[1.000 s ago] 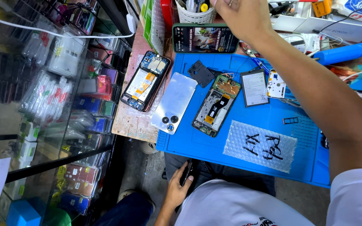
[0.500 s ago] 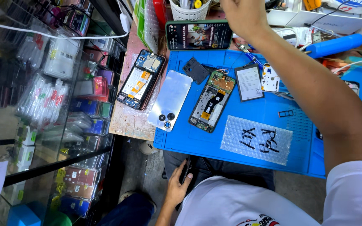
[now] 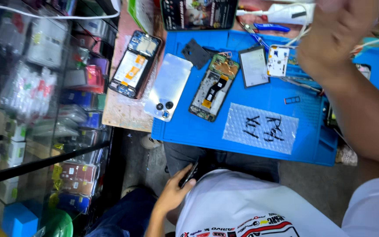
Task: The person disassembles and reassembles several mobile phones on a blue work mat, handling internal components such as batteries, screens, and motherboards. They use a screwdriver to remove screws and a pry tool to separate phone sections, connecting ribbon cables and testing the fit of replacement parts.
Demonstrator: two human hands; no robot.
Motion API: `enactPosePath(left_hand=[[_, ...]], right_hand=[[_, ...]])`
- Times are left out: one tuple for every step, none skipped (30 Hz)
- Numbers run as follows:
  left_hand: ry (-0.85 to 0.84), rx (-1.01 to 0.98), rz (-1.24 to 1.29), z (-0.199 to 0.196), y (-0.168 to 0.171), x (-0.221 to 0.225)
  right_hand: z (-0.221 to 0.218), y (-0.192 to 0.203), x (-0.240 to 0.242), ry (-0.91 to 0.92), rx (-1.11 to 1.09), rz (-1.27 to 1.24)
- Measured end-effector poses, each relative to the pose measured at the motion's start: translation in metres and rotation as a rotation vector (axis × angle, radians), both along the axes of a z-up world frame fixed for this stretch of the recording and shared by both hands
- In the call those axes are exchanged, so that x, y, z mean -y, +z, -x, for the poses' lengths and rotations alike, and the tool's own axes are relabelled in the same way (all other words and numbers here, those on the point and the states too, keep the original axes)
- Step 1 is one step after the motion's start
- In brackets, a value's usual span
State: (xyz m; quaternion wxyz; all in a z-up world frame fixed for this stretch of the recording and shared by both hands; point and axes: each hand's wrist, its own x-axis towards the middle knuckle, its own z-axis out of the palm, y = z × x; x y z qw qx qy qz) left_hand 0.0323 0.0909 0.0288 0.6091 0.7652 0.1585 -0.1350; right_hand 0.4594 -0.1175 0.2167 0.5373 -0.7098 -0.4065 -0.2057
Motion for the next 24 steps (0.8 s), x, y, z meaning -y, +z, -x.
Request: enactPosePath(left_hand=[[-0.038, 0.010, 0.135, 0.004, 0.018, -0.008], [-0.075, 0.020, 0.270, 0.006, 0.038, -0.016], [-0.106, 0.027, 0.406, 0.005, 0.059, -0.018], [-0.130, 0.075, 0.556, -0.002, 0.077, -0.017], [-0.140, 0.127, 0.704, -0.015, 0.092, -0.014], [-0.148, 0.182, 0.850, -0.032, 0.105, -0.012], [-0.132, 0.203, 0.882, -0.051, 0.111, 0.001], [-0.026, 0.061, 1.095, -0.073, 0.113, 0.016], [0.031, 0.019, 1.353, -0.100, 0.107, 0.030], [-0.047, 0.209, 1.391, -0.127, 0.100, 0.042], [-0.035, 0.264, 1.393, -0.158, 0.092, 0.054], [-0.025, 0.319, 1.396, -0.184, 0.087, 0.064], [-0.015, 0.307, 1.439, -0.203, 0.085, 0.073], [-0.005, 0.295, 1.483, -0.220, 0.083, 0.081], [0.010, 0.263, 1.530, -0.229, 0.083, 0.089], [0.008, 0.261, 1.518, -0.235, 0.082, 0.094], [0.012, 0.255, 1.509, -0.238, 0.082, 0.098], [0.015, 0.249, 1.500, -0.240, 0.081, 0.100], [0.005, 0.270, 1.502, -0.240, 0.080, 0.101], [-0.005, 0.290, 1.504, -0.238, 0.078, 0.101], [0.000, 0.300, 1.504, -0.238, 0.076, 0.101], [0.005, 0.311, 1.503, -0.237, 0.074, 0.100], [0.017, 0.308, 1.501, -0.236, 0.072, 0.100], [0.026, 0.298, 1.506, -0.235, 0.070, 0.099]], right_hand=[[0.019, 0.006, 0.021, -0.016, -0.017, 0.063], [0.039, 0.011, 0.040, -0.034, -0.032, 0.130], [0.058, 0.011, 0.055, -0.039, -0.036, 0.192], [0.075, 0.009, 0.066, -0.041, -0.041, 0.253], [0.088, 0.007, 0.074, -0.030, -0.045, 0.303], [0.098, 0.007, 0.079, -0.021, -0.038, 0.353], [0.109, 0.005, 0.082, 0.007, -0.048, 0.400], [0.119, 0.004, 0.085, 0.035, -0.057, 0.455], [0.130, 0.004, 0.087, 0.053, -0.054, 0.502], [0.140, 0.007, 0.090, 0.060, -0.044, 0.556], [0.145, 0.011, 0.091, 0.047, 0.019, 0.627], [0.149, 0.016, 0.094, 0.035, 0.083, 0.696], [0.155, 0.019, 0.097, 0.015, 0.174, 0.785], [0.158, 0.020, 0.100, -0.003, 0.262, 0.874], [0.161, 0.018, 0.103, -0.018, 0.215, 0.869], [0.162, 0.013, 0.105, -0.033, 0.168, 0.863], [0.163, 0.008, 0.107, -0.044, 0.117, 0.859], [0.163, 0.005, 0.110, -0.043, 0.133, 0.866], [0.162, 0.002, 0.113, -0.030, 0.150, 0.875], [0.163, 0.000, 0.114, -0.017, 0.167, 0.884], [0.162, -0.001, 0.114, -0.001, 0.248, 0.899], [0.161, -0.002, 0.113, 0.016, 0.328, 0.911], [0.160, -0.002, 0.111, 0.039, 0.418, 0.917], [0.158, -0.003, 0.108, 0.059, 0.425, 0.926]])
